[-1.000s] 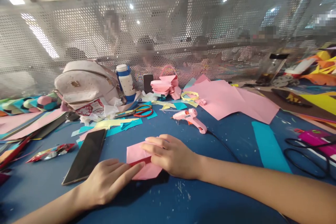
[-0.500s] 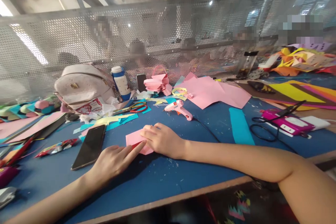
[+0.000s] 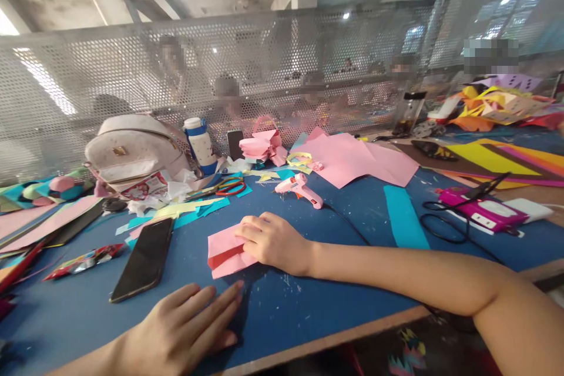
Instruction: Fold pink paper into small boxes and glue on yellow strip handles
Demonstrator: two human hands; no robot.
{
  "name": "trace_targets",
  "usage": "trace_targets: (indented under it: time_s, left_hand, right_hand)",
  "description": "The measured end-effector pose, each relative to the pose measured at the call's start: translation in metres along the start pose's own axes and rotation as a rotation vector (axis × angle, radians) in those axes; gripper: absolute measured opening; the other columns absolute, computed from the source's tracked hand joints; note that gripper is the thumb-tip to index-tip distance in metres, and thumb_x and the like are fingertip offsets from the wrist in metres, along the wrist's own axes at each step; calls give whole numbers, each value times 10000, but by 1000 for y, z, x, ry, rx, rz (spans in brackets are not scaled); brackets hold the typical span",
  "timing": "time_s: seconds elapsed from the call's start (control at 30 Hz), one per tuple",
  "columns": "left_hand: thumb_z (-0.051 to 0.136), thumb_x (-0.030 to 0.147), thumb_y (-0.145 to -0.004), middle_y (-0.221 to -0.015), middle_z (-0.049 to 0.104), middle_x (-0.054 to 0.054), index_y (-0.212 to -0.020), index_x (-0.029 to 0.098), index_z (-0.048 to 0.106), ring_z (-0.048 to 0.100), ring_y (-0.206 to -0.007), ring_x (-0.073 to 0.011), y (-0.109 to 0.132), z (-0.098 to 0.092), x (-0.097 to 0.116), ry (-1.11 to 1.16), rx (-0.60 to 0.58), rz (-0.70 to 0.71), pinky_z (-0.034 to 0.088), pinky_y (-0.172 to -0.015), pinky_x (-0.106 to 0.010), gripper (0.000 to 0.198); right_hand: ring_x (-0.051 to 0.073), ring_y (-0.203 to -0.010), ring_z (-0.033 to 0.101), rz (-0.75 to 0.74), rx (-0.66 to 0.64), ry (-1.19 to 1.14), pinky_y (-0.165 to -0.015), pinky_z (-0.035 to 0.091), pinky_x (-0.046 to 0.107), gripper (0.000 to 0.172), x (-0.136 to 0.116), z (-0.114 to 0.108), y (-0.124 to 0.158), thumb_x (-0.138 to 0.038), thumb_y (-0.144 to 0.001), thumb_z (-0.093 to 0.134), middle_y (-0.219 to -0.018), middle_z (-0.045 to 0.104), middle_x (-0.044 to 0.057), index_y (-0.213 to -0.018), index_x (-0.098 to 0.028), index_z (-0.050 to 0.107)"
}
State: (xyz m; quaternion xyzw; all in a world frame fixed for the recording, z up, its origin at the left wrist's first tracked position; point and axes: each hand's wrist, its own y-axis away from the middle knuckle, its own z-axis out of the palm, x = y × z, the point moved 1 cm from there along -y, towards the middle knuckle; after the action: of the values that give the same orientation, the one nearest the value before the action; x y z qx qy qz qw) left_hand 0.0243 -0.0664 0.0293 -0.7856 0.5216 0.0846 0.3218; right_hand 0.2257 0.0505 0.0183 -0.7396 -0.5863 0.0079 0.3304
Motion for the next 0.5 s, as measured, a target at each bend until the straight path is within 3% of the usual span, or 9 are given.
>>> trace_targets:
  time_s: [0.13, 0.3, 0.5]
  left_hand:
    - [418, 372, -1002, -1044, 742, -114, -1146, 36, 644, 690, -899, -245, -5, 16, 7, -1, -143, -195, 562, -691, -351, 430]
    - [255, 348, -1036, -1130, 716, -155, -1167, 27, 631, 695, -1003, -270, 1, 24, 12, -26, -183, -235, 576, -822, -382, 511]
    - [195, 308, -1038, -1107, 723, -164, -1176, 17, 610, 703, -1006, -271, -1, 21, 12, -11, -182, -244, 596, -838, -391, 525]
  right_hand:
    - [185, -1143, 536, 32, -13, -34, -848, 456, 316, 144, -1, 0, -1, -144, -962, 535, -1220, 639, 25, -967, -182, 673]
    - [198, -1136, 535, 38, 4, -59, -856, 469, 325, 151, 0, 1, 0, -146, -955, 545, -1224, 642, 16, -898, -181, 680]
    - [193, -1155, 528, 64, -24, -137, -883, 480, 328, 192, 1, 0, 2, -177, -978, 512, -1245, 642, 27, -924, -194, 696]
